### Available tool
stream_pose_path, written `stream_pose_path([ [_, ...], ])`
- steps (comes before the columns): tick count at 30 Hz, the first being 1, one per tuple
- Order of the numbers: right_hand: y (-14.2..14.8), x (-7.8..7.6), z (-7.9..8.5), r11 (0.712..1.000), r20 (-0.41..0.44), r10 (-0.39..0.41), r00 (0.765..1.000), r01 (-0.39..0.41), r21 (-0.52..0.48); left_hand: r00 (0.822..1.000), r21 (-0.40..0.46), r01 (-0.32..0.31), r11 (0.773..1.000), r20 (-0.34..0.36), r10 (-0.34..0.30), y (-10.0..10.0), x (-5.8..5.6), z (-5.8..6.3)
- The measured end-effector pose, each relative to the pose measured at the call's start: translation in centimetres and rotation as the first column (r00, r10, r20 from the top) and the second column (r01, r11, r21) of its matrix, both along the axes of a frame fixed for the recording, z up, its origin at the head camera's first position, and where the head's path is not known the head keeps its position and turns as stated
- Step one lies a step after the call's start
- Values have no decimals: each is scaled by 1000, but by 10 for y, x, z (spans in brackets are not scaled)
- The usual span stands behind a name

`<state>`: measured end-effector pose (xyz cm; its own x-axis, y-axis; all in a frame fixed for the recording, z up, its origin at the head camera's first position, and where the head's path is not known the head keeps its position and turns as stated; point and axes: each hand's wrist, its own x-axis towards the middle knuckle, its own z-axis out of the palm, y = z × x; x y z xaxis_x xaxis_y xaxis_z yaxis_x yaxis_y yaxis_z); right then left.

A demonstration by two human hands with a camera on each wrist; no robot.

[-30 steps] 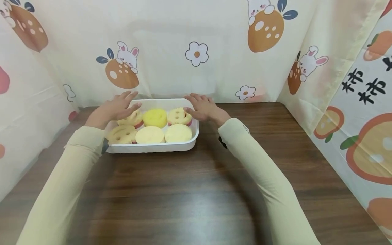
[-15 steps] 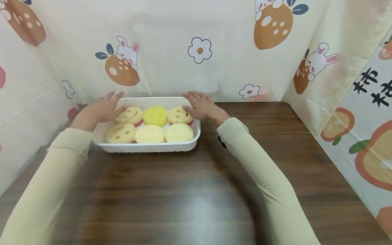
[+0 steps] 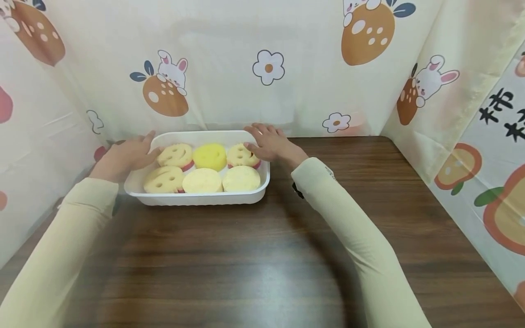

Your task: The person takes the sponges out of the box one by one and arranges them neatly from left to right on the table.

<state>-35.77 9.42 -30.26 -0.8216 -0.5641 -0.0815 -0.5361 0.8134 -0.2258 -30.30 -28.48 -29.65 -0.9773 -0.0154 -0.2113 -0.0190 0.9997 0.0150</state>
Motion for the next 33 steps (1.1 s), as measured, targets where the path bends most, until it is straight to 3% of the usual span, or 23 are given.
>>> stream_pose_path([
  [8, 3, -2, -1, 1000, -8, -2, 1000, 2, 5, 1000, -44, -7, 999, -3, 7, -8, 2, -6],
  [19, 2, -2, -5, 1000, 1, -6, 1000, 6, -7, 1000, -70, 8, 997, -1, -9, -13, 5, -27],
  [27, 0, -3, -6, 1000, 1, -5, 1000, 5, -2, 997, -131, 18, 991, -67, -27, -8, 7, -31],
  [33, -3, -3, -7, 1000, -9, 1, 1000, -1, 12, 994, -110, -23, 994, -112, 11, -7, 6, -38],
])
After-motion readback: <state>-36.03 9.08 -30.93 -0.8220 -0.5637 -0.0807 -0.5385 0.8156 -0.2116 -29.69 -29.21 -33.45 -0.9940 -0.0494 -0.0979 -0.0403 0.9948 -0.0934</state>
